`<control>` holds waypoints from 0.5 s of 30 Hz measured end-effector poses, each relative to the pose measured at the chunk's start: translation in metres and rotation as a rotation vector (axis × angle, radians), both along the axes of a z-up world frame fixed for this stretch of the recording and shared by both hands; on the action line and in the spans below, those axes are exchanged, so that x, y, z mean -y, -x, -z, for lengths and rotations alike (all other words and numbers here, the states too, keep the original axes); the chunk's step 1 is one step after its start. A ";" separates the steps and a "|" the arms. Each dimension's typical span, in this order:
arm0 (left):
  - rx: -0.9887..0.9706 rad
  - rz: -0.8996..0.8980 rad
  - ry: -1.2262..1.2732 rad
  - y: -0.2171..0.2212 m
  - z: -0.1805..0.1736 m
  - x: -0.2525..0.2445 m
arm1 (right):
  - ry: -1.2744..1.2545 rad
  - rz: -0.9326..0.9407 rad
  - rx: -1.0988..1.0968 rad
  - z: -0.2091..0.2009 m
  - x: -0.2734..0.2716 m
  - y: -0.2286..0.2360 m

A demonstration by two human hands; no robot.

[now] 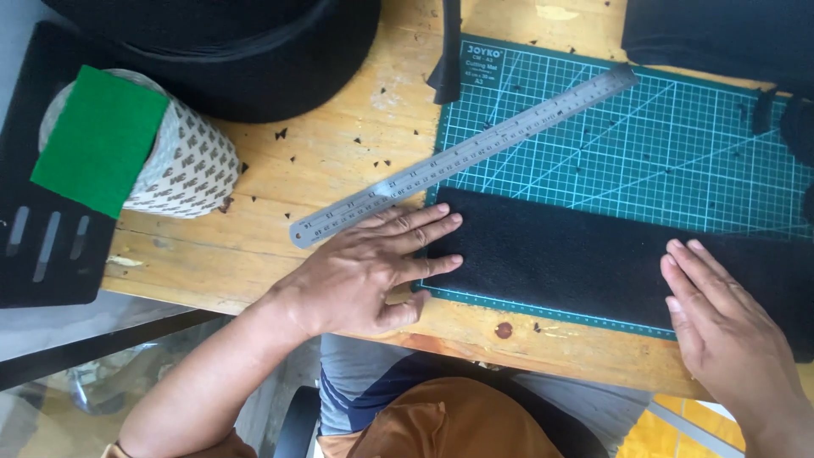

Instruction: Measuring and cutting a strip of black foam material from a roll using a metal ruler and a utility knife on a cutting mat.

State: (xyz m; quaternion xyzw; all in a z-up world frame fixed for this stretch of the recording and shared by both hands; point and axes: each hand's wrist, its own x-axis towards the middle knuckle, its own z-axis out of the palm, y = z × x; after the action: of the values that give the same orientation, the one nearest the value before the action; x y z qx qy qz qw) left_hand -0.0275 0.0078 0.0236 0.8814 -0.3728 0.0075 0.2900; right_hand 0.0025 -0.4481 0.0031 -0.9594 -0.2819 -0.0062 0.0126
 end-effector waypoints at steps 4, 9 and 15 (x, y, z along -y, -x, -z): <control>-0.011 0.002 -0.050 0.001 0.003 0.000 | 0.015 0.019 -0.026 0.000 0.001 -0.001; 0.002 -0.016 -0.039 0.002 0.007 0.000 | 0.032 0.000 -0.024 0.002 0.003 -0.002; 0.016 -0.011 -0.050 0.000 0.002 0.000 | 0.037 0.016 -0.008 -0.004 -0.007 -0.002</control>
State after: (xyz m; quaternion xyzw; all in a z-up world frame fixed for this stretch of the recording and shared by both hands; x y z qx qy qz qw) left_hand -0.0278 0.0077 0.0212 0.8904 -0.3702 0.0069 0.2648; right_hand 0.0049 -0.4410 0.0073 -0.9617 -0.2741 0.0027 -0.0038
